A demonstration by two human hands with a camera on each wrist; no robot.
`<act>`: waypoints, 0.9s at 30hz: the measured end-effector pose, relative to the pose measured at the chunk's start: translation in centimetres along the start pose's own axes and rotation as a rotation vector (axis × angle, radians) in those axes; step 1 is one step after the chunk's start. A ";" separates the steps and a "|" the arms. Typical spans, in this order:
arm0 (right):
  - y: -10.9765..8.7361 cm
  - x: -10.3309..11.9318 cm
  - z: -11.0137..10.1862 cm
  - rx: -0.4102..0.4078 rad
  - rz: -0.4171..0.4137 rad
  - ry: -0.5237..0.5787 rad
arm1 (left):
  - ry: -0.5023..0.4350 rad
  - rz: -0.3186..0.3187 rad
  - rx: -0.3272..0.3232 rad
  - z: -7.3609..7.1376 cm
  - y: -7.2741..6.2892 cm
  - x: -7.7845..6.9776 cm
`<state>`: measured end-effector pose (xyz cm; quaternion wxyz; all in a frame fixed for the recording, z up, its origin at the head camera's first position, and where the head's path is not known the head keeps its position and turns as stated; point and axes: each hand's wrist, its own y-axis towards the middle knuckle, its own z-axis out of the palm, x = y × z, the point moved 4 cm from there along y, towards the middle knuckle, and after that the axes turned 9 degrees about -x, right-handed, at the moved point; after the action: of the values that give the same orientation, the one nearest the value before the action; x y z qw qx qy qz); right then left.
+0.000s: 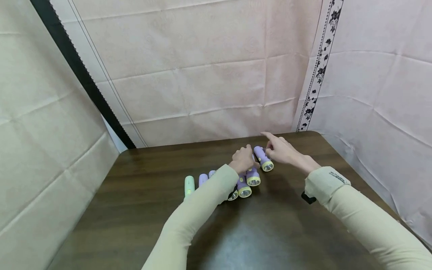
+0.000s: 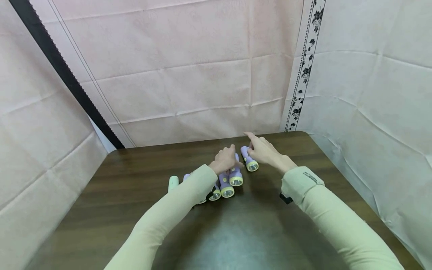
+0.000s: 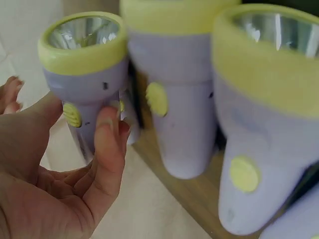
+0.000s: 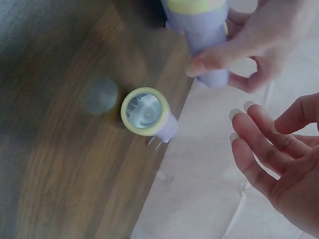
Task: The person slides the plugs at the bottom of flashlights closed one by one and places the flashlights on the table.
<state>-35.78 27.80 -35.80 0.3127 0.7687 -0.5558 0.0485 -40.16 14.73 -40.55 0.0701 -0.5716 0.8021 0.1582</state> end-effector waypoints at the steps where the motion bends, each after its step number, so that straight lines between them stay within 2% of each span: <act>1: 0.1 -0.1 -0.1 0.001 0.005 -0.003 | 0.014 0.005 0.002 0.2 0.1 -0.1; 6: 0.3 -0.2 -0.4 0.006 0.012 -0.006 | 0.082 0.017 0.013 0.8 0.2 -0.8; 12: 0.2 -0.3 -0.2 0.009 0.013 -0.005 | 0.167 0.047 -0.031 1.7 0.4 -1.0; 16: -0.3 -0.5 0.2 0.004 0.012 -0.007 | 0.219 0.069 -0.030 2.8 -0.1 -1.1; 22: -1.2 -0.8 0.7 -0.004 0.014 0.018 | 0.299 0.111 0.009 3.8 -0.8 -1.2; 27: -1.6 -1.4 0.7 -0.021 0.037 0.020 | 0.285 0.105 0.089 2.8 0.0 -1.0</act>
<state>-35.13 28.89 -37.62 0.3253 0.7544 -0.5674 0.0561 -40.04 16.55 -42.87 -0.0276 -0.5417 0.8390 0.0430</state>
